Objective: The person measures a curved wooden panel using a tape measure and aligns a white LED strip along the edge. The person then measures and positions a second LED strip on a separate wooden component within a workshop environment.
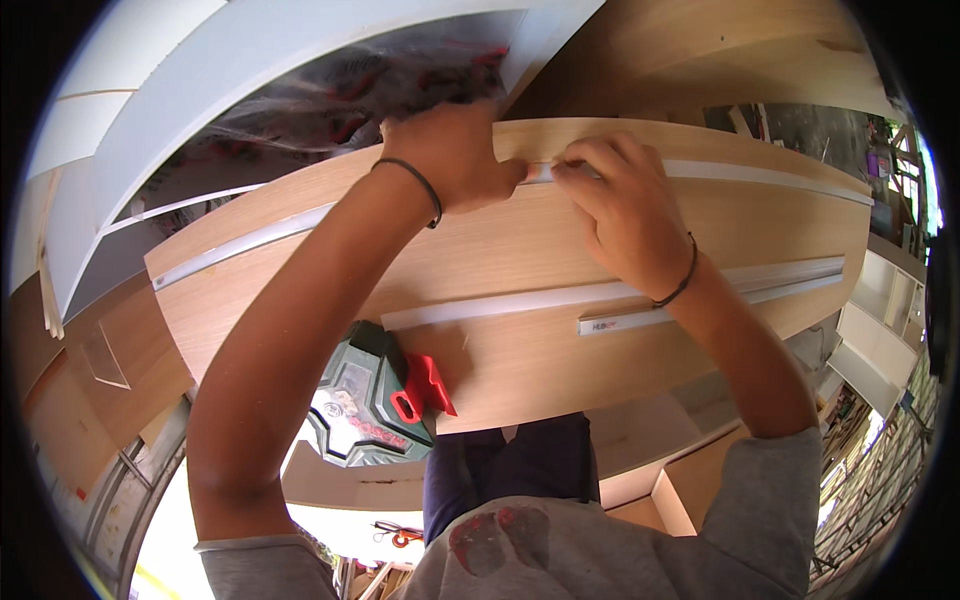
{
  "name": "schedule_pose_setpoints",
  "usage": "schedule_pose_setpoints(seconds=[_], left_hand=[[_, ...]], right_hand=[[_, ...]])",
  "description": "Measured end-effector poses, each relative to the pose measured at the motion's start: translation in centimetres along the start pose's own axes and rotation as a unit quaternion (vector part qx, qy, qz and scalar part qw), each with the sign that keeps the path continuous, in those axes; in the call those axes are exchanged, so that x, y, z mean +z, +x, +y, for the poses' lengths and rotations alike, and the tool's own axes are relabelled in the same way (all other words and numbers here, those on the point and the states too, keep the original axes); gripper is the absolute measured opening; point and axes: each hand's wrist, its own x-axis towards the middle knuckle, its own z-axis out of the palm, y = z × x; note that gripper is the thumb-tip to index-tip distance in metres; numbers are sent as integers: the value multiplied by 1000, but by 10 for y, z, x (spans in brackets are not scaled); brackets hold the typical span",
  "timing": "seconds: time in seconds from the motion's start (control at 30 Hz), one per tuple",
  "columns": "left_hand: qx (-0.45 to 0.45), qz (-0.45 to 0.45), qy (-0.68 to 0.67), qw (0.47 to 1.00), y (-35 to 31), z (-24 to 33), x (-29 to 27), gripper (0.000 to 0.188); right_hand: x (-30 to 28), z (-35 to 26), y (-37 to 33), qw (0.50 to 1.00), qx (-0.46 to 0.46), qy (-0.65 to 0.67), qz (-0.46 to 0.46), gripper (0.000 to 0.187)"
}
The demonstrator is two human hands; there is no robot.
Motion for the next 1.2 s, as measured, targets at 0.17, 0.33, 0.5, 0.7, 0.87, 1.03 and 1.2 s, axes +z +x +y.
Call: schedule_pose_setpoints(seconds=[0.17, 0.33, 0.5, 0.7, 0.87, 1.03, 1.2], left_hand=[[-6, 13, -14, 1000, 0, -1, 2, 61], [17, -22, -68, 997, 11, -8, 3, 55], [56, -13, -80, 995, 15, 13, 4, 51], [26, -43, -92, 995, 25, 21, 3, 51], [42, -38, -77, 995, 21, 22, 4, 54], [42, -19, -65, 997, 12, 22, 5, 56], [18, -49, -66, 996, 16, 26, 1, 57]], right_hand=[[-3, 17, -5, 989, 11, 136, 51, 22], [-24, 46, -18, 992, 21, 121, 14, 25], [-18, 52, -27, 994, 3, 104, 43, 26], [-18, 55, -26, 996, -24, 82, 13, 27], [-20, 50, -24, 996, 3, 86, 33, 23], [-18, 44, -16, 995, 68, 77, 14, 13], [-24, 51, -1, 991, 105, 70, -43, 16]])
